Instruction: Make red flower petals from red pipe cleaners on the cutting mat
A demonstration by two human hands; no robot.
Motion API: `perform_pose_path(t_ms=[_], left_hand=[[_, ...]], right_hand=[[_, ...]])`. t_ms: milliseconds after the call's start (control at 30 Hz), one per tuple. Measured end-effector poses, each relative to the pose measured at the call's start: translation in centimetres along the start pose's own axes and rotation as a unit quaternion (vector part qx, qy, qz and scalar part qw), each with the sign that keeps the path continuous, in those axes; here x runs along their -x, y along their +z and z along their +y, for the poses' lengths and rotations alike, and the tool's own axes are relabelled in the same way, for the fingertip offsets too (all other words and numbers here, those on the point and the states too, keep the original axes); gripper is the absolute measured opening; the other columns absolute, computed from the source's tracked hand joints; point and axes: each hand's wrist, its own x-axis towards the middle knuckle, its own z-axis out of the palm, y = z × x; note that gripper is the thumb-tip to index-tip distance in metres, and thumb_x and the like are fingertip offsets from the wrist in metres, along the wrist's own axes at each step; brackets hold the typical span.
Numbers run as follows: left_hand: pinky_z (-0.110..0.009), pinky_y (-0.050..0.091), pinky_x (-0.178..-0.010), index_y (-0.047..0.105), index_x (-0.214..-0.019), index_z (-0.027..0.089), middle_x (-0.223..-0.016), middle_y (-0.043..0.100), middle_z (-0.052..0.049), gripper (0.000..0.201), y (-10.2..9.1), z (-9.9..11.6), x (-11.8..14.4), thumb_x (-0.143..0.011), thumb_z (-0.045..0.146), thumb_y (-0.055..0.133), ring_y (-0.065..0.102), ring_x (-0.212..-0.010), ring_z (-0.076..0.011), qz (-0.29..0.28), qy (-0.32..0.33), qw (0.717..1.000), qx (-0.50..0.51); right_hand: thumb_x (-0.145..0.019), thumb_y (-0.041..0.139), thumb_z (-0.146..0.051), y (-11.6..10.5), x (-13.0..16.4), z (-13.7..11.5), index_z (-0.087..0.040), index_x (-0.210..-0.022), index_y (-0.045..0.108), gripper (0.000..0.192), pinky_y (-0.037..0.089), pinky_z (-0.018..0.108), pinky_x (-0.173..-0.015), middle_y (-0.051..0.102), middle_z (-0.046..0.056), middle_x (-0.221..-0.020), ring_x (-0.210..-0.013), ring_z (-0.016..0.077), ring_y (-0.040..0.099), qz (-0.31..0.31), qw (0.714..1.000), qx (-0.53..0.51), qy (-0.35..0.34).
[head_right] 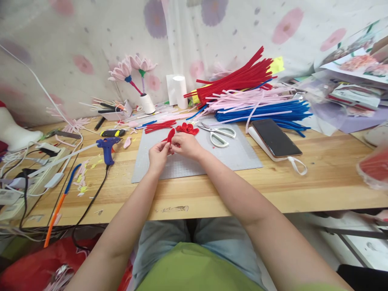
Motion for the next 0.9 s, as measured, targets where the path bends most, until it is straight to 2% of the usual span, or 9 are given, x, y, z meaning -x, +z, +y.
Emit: perform_pose_path(t_ms=[133,200,300,433,567,633,733,800,900], left_hand=[[-0.028,0.05,-0.067,0.064,-0.083,0.013,-0.075,0.067,-0.005,0.018,0.0,-0.4,-0.1,-0.071,0.025,0.059,0.061,-0.065,-0.0127,0.014,0.05,0.995,-0.081],[-0.028,0.05,-0.066,0.064,-0.083,0.014,-0.075,0.067,-0.005,0.016,-0.1,-0.5,-0.2,-0.071,0.024,0.058,0.061,-0.064,-0.0129,0.013,0.052,0.994,-0.093],[-0.028,0.05,-0.065,0.064,-0.078,0.013,-0.067,0.065,-0.002,0.013,-0.2,-0.4,-0.3,-0.07,0.022,0.059,0.059,-0.058,-0.0116,-0.003,0.0,0.999,-0.05],[-0.029,0.05,-0.069,0.062,-0.073,0.012,-0.059,0.062,0.0,0.01,-0.5,0.2,-0.2,-0.068,0.02,0.061,0.057,-0.054,-0.0092,-0.011,-0.075,0.997,0.018],[-0.031,0.05,-0.072,0.062,-0.073,0.011,-0.06,0.062,0.0,0.011,-0.8,0.9,-0.1,-0.067,0.021,0.063,0.057,-0.054,-0.0081,-0.03,-0.099,0.994,0.046],[-0.031,0.05,-0.072,0.062,-0.073,0.011,-0.06,0.062,0.0,0.013,-0.9,1.0,-0.2,-0.066,0.022,0.063,0.057,-0.055,-0.008,-0.042,-0.097,0.993,0.054],[-0.03,0.051,-0.068,0.062,-0.074,0.011,-0.059,0.062,0.0,0.014,-0.9,0.9,-0.1,-0.065,0.021,0.065,0.057,-0.054,-0.008,-0.05,-0.093,0.993,0.043],[-0.029,0.051,-0.065,0.063,-0.075,0.011,-0.059,0.063,0.0,0.014,-0.8,0.8,0.0,-0.064,0.02,0.065,0.057,-0.053,-0.0086,-0.058,-0.092,0.994,0.027],[-0.029,0.051,-0.065,0.064,-0.075,0.011,-0.058,0.063,0.0,0.014,-0.6,0.8,0.2,-0.064,0.019,0.064,0.058,-0.054,-0.0099,-0.085,-0.093,0.992,0.008]], right_hand=[[-0.077,0.047,-0.02,0.3,0.1,0.4,-0.014,-0.067,0.059,0.017,0.035,0.025,-0.063,0.06,0.006,-0.072,-0.07,0.0146,0.051,0.004,0.998,0.053,-0.04],[-0.078,0.045,-0.022,0.5,0.2,0.6,-0.014,-0.072,0.061,0.018,0.035,0.026,-0.065,0.061,0.008,-0.077,-0.074,0.0158,0.052,0.002,0.997,0.066,-0.045],[-0.079,0.046,-0.024,0.4,0.3,0.8,-0.015,-0.078,0.061,0.018,0.036,0.026,-0.067,0.061,0.008,-0.083,-0.078,0.016,0.053,-0.02,0.998,0.046,-0.038],[-0.077,0.048,-0.021,0.0,0.4,1.1,-0.015,-0.079,0.06,0.014,0.037,0.026,-0.067,0.06,0.006,-0.08,-0.076,0.015,0.053,-0.064,0.998,-0.005,-0.025],[-0.074,0.051,-0.019,0.0,0.4,1.2,-0.016,-0.079,0.057,0.009,0.038,0.027,-0.068,0.058,0.005,-0.079,-0.077,0.015,0.053,-0.036,0.995,-0.093,0.013],[-0.071,0.054,-0.021,0.2,0.4,1.2,-0.017,-0.087,0.052,0.017,0.04,0.025,-0.062,0.057,0.004,-0.08,-0.075,0.0142,0.053,-0.009,0.976,-0.204,0.07],[-0.068,0.058,-0.03,0.5,0.3,1.4,-0.017,-0.094,0.047,0.031,0.039,0.023,-0.052,0.054,0.0,-0.074,-0.065,0.0122,0.053,0.009,0.908,-0.373,0.191],[-0.065,0.06,-0.036,0.7,0.2,1.3,-0.016,-0.087,0.05,0.032,0.036,0.022,-0.049,0.052,-0.002,-0.066,-0.056,0.0099,0.048,-0.008,0.876,-0.414,0.247],[-0.06,0.065,-0.038,1.0,0.1,0.9,-0.013,-0.072,0.054,0.03,0.034,0.022,-0.049,0.051,-0.002,-0.059,-0.052,0.0074,0.043,-0.016,0.863,-0.426,0.272]])
